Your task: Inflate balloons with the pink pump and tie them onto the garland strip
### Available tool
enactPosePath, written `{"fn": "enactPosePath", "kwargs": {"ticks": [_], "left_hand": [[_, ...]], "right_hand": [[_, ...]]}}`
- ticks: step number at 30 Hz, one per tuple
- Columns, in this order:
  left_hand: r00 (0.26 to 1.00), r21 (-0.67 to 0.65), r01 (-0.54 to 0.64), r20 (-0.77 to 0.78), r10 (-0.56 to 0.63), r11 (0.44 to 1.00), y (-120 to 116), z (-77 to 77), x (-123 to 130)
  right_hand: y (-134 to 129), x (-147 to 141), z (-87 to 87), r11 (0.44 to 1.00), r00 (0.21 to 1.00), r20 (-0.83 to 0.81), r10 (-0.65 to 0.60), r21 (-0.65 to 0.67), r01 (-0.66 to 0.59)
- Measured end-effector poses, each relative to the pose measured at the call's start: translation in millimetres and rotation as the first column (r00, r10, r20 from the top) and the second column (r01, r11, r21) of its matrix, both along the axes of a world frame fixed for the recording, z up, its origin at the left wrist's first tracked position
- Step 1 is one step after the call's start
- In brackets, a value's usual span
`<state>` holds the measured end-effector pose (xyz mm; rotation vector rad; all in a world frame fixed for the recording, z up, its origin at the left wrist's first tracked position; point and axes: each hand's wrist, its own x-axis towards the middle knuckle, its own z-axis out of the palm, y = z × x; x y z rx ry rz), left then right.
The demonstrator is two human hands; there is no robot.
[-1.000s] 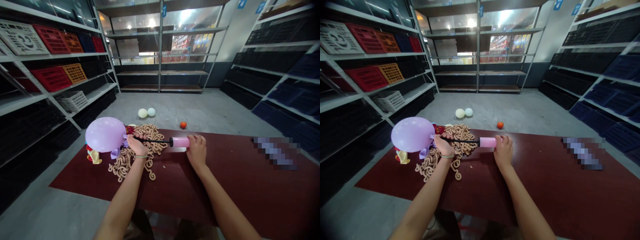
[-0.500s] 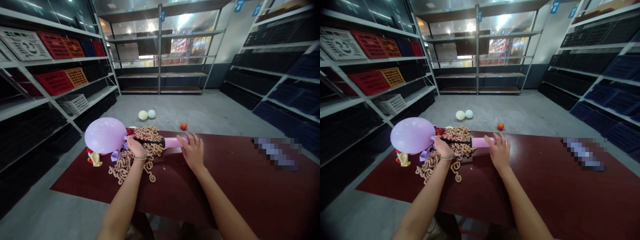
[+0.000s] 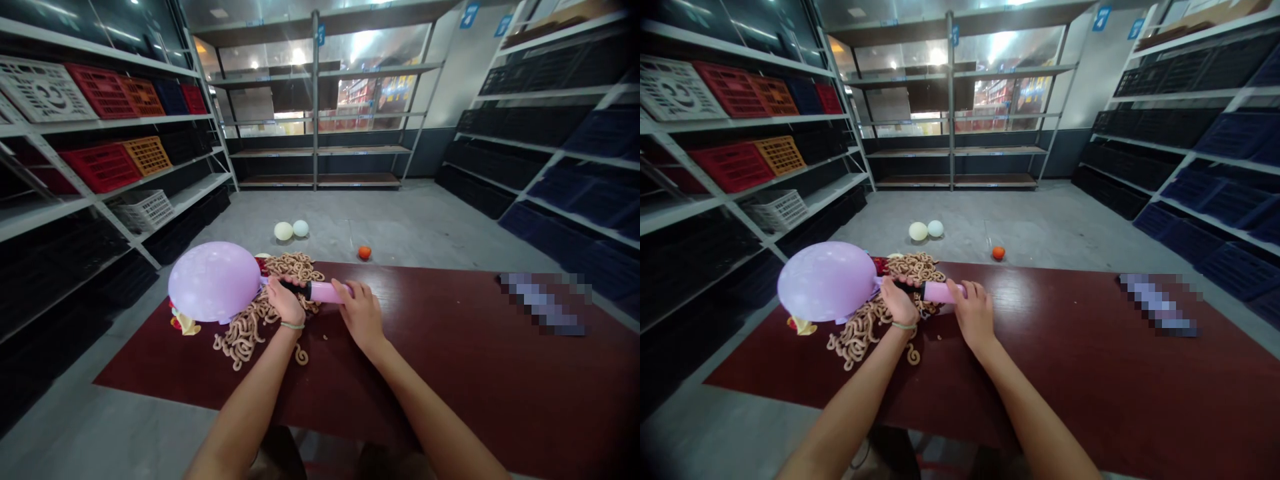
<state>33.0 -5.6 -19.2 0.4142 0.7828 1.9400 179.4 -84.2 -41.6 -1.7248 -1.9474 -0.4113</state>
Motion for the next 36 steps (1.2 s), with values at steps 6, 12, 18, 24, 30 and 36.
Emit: {"fn": "enactPosePath", "kwargs": {"ticks": [6, 12, 18, 24, 30, 36], "left_hand": [[0.999, 0.011, -0.038, 0.008, 0.038, 0.999, 13, 13.2, -28], [0.990, -0.050, -0.120, 0.068, 0.123, 0.992, 14, 12.5, -34], [0.999, -0.037, -0.044, 0.006, 0.045, 0.998, 1, 4.0, -6], [1.000, 0.006, -0.001, -0.024, 0.001, 1.000, 6, 8.4, -13], [0.995, 0.028, -0.102, -0.008, 0.102, 0.994, 15, 17.8, -39], [0.995, 0.020, -0.103, -0.016, 0.103, 0.994, 8, 10.9, -23]], "right_hand": [[9, 49, 3.4, 0.993, 0.994, 0.087, -0.065, 0.108, 0.056], [6, 34, -0.1, 0.975, 0.990, 0.024, -0.141, 0.177, 0.135], [-4, -5, -7.0, 0.995, 1.000, 0.017, -0.023, 0.093, 0.022], [4, 28, -4.7, 0.998, 0.995, 0.072, 0.064, 0.014, -0.065], [12, 68, -1.1, 0.988, 0.995, 0.081, -0.051, 0.146, 0.039], [4, 30, -6.2, 0.998, 1.000, 0.000, -0.012, 0.059, 0.012]]}}
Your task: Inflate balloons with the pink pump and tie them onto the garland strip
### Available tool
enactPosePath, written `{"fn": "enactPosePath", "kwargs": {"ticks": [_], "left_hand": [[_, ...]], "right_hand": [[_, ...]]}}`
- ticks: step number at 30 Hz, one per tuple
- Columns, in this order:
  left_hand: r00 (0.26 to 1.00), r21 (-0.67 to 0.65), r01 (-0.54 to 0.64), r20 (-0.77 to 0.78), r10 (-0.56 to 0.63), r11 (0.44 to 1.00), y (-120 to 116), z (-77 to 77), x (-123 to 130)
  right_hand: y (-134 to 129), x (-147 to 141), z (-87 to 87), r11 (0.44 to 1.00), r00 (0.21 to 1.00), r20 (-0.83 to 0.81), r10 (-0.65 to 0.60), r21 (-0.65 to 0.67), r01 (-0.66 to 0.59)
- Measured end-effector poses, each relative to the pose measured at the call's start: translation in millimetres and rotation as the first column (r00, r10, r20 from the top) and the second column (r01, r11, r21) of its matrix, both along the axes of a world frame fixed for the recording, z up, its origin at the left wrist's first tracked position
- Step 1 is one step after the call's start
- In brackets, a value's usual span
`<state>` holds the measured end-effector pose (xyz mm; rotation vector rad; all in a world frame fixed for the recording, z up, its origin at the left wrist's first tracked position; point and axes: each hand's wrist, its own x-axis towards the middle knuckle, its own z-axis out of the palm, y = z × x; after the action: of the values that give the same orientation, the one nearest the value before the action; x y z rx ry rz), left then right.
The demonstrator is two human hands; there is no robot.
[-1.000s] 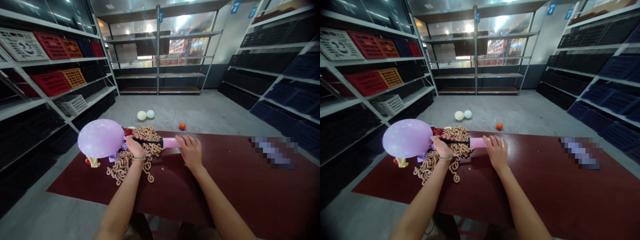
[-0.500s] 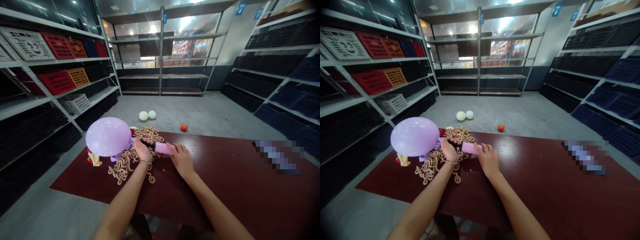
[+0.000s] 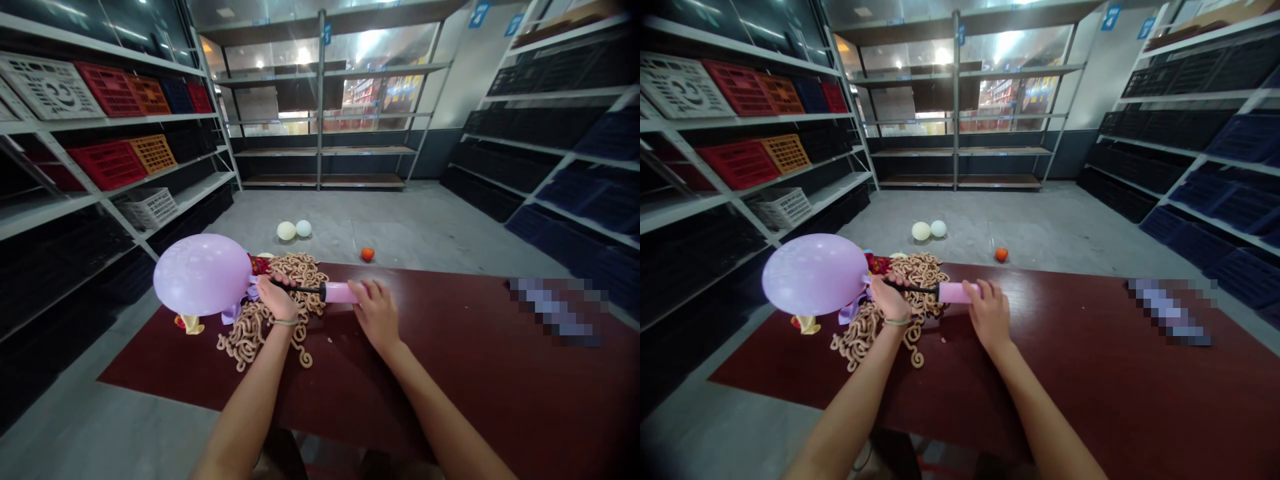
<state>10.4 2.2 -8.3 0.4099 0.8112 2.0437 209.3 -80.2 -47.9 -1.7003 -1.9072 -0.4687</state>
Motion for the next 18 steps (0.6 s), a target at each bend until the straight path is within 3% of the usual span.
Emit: {"fn": "enactPosePath", "kwargs": {"ticks": [4, 8, 13, 15, 18], "left_hand": [[0.995, -0.016, 0.102, -0.006, -0.103, 0.995, -3, -8.4, 14], [0.993, -0.010, 0.115, 0.000, -0.115, 0.993, 2, -6.0, 6], [0.999, 0.020, 0.036, 0.016, -0.036, 0.999, 9, 6.2, -18], [1.000, 0.024, -0.002, 0.023, 0.002, 1.000, 9, 8.7, -21], [1.000, 0.009, -0.021, -0.016, 0.021, 1.000, 5, 7.0, -15]], "right_hand": [[-3, -25, 2.7, 0.989, 0.993, 0.006, 0.117, -0.089, -0.116], [1, 0, 9.8, 0.986, 0.978, 0.129, 0.162, -0.061, -0.155], [6, 42, 10.5, 0.998, 0.990, 0.140, 0.033, 0.051, -0.040], [4, 39, 8.4, 0.998, 0.995, 0.096, -0.015, 0.060, 0.010], [-1, 13, 5.0, 0.999, 0.999, 0.016, -0.040, 0.026, 0.040]]}}
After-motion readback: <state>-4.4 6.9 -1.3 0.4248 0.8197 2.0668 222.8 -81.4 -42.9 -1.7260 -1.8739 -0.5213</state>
